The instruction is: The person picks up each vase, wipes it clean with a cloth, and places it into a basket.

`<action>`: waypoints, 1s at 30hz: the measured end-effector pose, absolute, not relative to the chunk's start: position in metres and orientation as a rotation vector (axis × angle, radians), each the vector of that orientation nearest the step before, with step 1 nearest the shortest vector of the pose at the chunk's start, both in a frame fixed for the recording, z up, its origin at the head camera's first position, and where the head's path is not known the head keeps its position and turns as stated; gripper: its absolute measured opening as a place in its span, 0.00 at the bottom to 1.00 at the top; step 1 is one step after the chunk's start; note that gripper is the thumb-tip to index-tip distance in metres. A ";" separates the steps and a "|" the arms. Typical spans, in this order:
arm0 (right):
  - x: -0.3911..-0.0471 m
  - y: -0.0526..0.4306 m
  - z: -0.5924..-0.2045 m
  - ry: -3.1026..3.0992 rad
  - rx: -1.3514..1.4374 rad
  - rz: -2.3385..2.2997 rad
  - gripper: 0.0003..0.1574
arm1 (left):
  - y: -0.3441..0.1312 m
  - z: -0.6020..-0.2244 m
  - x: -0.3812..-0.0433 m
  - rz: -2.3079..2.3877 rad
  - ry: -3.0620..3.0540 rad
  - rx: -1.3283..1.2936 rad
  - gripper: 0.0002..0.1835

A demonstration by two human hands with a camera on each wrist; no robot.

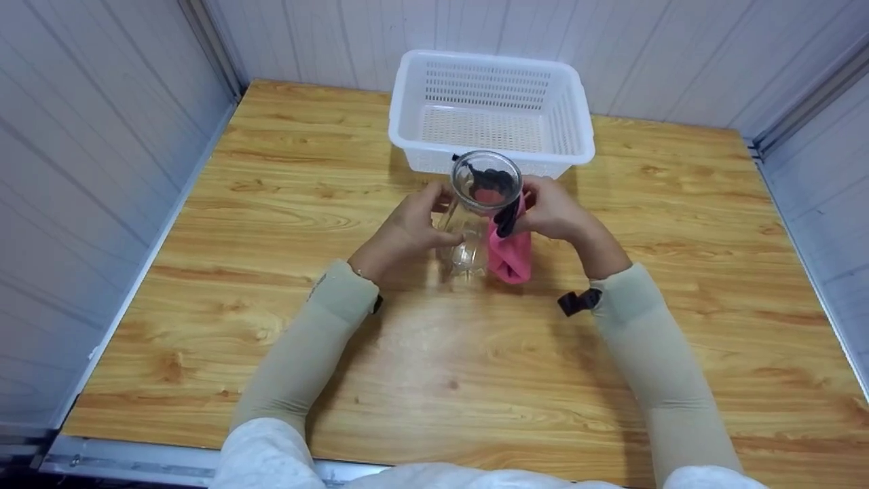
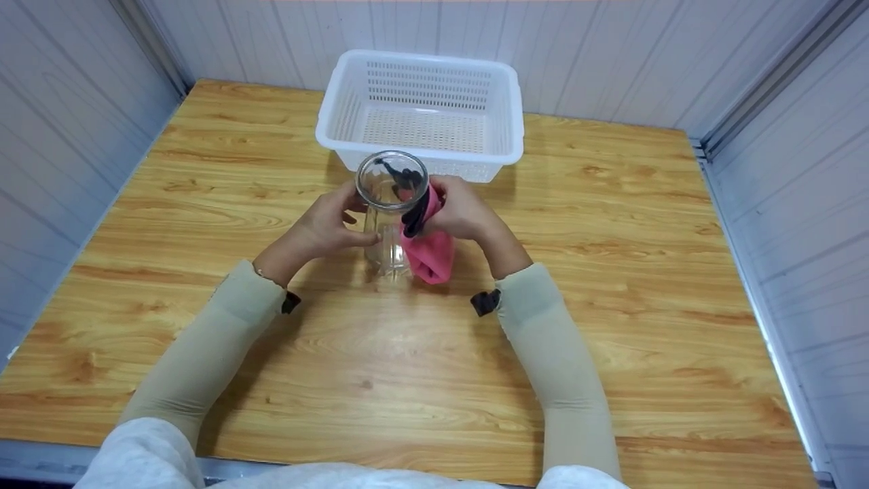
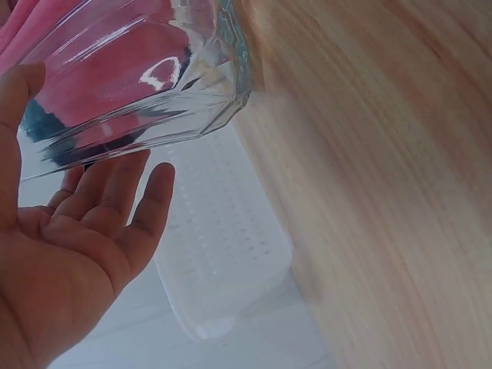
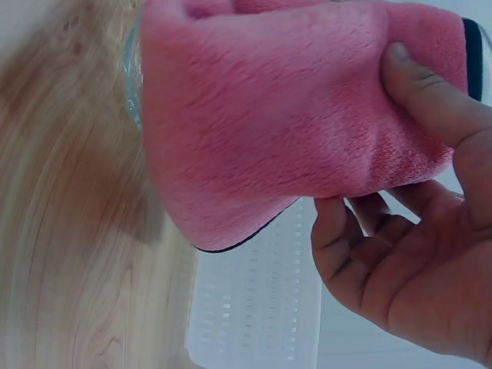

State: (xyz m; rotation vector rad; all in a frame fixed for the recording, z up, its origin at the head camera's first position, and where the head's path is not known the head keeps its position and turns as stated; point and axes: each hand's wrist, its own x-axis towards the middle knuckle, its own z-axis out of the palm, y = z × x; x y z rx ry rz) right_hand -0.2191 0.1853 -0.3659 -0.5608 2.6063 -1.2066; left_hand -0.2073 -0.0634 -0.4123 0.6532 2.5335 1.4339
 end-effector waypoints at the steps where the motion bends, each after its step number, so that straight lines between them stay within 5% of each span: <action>1: -0.219 0.185 -0.367 2.599 -0.558 -1.195 0.29 | -0.064 -0.412 -0.207 1.439 2.530 0.653 0.32; 17: -0.223 0.185 -0.396 2.621 -0.614 -1.115 0.12 | -0.068 -0.408 -0.207 1.432 2.522 0.648 0.30; 30: -0.218 0.187 -0.377 2.635 -0.614 -1.276 0.29 | -0.067 -0.409 -0.207 1.386 2.486 0.634 0.27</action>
